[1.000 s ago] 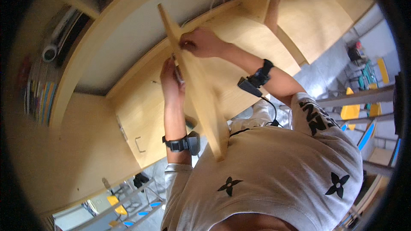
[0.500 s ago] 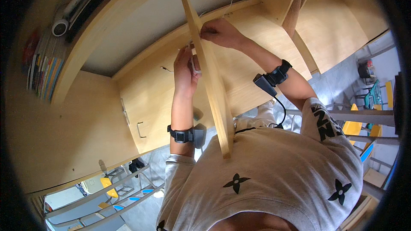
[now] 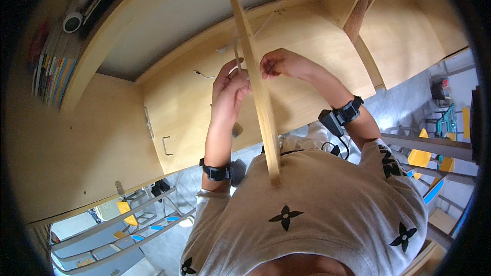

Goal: The person uses a screwdriver to tighten a hinge inside a cabinet, then places a wooden door on a surface and aligns a metal handle with holes. They use a screwdriver to secure screws into the handle through the door before moving the door back toward the cabinet frame.

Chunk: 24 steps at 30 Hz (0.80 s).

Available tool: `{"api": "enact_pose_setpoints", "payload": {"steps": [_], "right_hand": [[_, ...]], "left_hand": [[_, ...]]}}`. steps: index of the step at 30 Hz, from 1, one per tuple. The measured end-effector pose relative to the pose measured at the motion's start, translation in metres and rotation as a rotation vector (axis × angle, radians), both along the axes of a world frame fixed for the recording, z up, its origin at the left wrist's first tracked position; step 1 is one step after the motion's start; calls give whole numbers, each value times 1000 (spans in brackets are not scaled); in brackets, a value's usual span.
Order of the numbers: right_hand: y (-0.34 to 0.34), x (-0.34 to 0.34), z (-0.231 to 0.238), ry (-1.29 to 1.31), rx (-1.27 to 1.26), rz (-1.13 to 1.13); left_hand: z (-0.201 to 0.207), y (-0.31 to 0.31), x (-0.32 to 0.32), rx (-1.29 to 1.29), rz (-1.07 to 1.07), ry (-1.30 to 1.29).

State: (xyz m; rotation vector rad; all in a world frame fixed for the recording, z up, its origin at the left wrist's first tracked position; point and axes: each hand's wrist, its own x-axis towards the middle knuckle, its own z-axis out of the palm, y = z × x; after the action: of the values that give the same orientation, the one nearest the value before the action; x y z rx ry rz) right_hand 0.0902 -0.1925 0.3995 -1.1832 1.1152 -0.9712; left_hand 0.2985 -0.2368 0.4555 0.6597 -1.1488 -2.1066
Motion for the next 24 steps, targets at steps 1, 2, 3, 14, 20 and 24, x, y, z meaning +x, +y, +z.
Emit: {"api": "enact_pose_setpoints", "payload": {"steps": [1, 2, 3, 14, 20, 24], "right_hand": [[4, 6, 1, -8, 4, 2], [10, 15, 11, 202, -37, -53], [15, 21, 20, 412, -77, -109], [39, 28, 36, -56, -162, -304], [46, 40, 49, -171, -84, -451], [43, 45, 53, -207, -117, -429]], "left_hand": [[-5, 1, 3, 4, 2, -8], [-9, 1, 6, 34, 58, -28], [-11, 1, 8, 63, 114, -49], [-17, 1, 4, 32, 159, 26], [-21, 0, 8, 79, 174, 54], [-16, 3, 8, 69, 152, 83]]}}
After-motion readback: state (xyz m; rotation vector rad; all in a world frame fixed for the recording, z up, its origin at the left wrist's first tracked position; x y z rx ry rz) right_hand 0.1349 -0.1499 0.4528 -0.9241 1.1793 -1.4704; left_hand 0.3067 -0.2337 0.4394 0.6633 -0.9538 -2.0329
